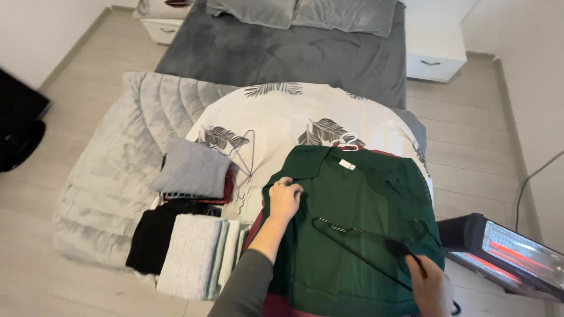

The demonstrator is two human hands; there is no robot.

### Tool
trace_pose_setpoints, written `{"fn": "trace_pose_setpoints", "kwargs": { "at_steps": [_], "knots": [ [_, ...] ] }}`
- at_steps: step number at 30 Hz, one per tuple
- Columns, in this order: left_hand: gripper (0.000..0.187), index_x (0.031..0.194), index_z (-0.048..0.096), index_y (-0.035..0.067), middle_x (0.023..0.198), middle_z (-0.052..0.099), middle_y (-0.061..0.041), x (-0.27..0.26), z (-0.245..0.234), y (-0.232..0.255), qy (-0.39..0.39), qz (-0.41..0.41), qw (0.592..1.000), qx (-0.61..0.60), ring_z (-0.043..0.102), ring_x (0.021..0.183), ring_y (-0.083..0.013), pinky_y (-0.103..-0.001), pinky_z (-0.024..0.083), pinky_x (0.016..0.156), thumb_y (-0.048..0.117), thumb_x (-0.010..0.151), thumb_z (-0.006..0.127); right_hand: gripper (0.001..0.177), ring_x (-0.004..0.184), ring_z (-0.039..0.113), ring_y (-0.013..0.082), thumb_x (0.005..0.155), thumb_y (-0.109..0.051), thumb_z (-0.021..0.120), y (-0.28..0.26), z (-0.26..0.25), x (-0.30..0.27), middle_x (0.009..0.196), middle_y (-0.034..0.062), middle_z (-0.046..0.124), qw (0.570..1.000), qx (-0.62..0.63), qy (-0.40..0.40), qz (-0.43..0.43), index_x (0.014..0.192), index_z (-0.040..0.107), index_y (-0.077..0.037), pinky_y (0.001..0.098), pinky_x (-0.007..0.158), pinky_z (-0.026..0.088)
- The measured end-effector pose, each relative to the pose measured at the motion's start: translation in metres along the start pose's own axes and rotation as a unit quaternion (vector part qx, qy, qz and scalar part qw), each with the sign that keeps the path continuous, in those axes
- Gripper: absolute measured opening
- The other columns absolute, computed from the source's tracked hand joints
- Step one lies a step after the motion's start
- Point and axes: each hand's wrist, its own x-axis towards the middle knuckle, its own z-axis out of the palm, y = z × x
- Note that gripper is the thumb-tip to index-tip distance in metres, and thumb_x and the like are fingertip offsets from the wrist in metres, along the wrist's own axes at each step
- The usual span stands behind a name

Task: The person picks up garments from a bed, places them on hangers, and hangs them in a closet. Multiple shirts and tops are handled one at a time, including a dark blue shirt, a green shirt, a maroon top, and a white shirt. The person walks between the bed and the closet repeatedly to hang each item.

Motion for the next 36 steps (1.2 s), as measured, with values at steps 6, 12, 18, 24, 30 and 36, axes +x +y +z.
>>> {"fn": "trace_pose_setpoints", "kwargs": {
  "at_steps": [6, 12, 18, 24, 30, 36],
  "knots": [
    [0.028, 0.118, 0.073, 0.020, 0.170, 0.010, -0.021, 0.050, 0.023, 0.020, -0.304, -0.013, 0.929, 0.211, 0.011, 0.155, -0.0429, -0.061, 0.007, 0.126, 0.014, 0.096, 0.056, 0.039, 0.065, 0.059, 0.0240, 0.106, -0.037, 0.062, 0.023, 0.002, -0.009, 0.065, 0.0116, 0.059, 0.989, -0.007, 0.007, 0.147, 0.084, 0.071, -0.005, 0.0338, 0.063, 0.045],
    [0.040, 0.129, 0.059, 0.010, 0.142, 0.055, -0.013, 0.069, 0.089, -0.026, -0.193, -0.007, 0.964, 0.184, 0.049, 0.131, -0.0285, -0.059, 0.018, 0.122, 0.028, 0.094, 0.065, 0.043, 0.070, 0.062, 0.0252, 0.108, -0.041, 0.060, 0.009, 0.006, -0.001, 0.070, 0.0116, 0.064, 0.981, -0.024, 0.003, 0.190, 0.091, 0.072, -0.004, 0.0325, 0.065, 0.048],
    [0.039, 0.127, 0.065, 0.008, 0.116, 0.067, -0.013, 0.059, 0.004, 0.002, 0.015, 0.045, 0.997, -0.062, 0.068, 0.100, -0.0345, -0.049, 0.057, 0.080, 0.002, 0.088, 0.062, 0.048, 0.073, 0.062, 0.0392, 0.108, -0.043, 0.051, -0.031, -0.001, 0.019, 0.071, 0.0174, 0.062, 0.995, -0.028, 0.043, 0.087, 0.078, 0.053, -0.006, 0.0468, 0.066, 0.043],
    [0.039, 0.128, 0.066, 0.012, 0.117, 0.070, -0.007, 0.032, -0.086, 0.034, 0.008, 0.101, 0.987, -0.128, 0.069, 0.103, -0.0306, -0.042, 0.054, 0.090, 0.003, 0.092, 0.053, 0.048, 0.056, 0.047, 0.0297, 0.108, -0.032, 0.059, -0.061, 0.009, 0.054, 0.056, 0.0045, 0.043, 0.988, -0.028, 0.146, -0.052, 0.069, 0.041, -0.011, 0.0455, 0.056, 0.037],
    [0.043, 0.130, 0.064, 0.009, 0.126, 0.069, -0.008, 0.002, -0.158, 0.057, 0.017, 0.114, 0.983, -0.143, 0.068, 0.110, -0.0300, -0.040, 0.053, 0.096, 0.001, 0.089, 0.051, 0.047, 0.068, 0.059, 0.0367, 0.106, -0.047, 0.050, -0.107, -0.008, 0.057, 0.064, 0.0090, 0.059, 0.998, -0.049, 0.046, -0.011, 0.076, 0.049, -0.011, 0.0466, 0.064, 0.043],
    [0.044, 0.126, 0.073, 0.014, 0.114, 0.074, -0.014, -0.060, -0.212, 0.114, 0.043, 0.178, 0.961, -0.208, 0.068, 0.116, -0.0346, -0.045, 0.055, 0.099, -0.003, 0.086, 0.064, 0.043, 0.089, 0.075, 0.0351, 0.109, -0.057, 0.051, -0.099, 0.025, 0.063, 0.085, 0.0111, 0.075, 0.982, -0.098, 0.113, -0.113, 0.107, 0.072, -0.020, 0.0501, 0.079, 0.060]
  ]
}}
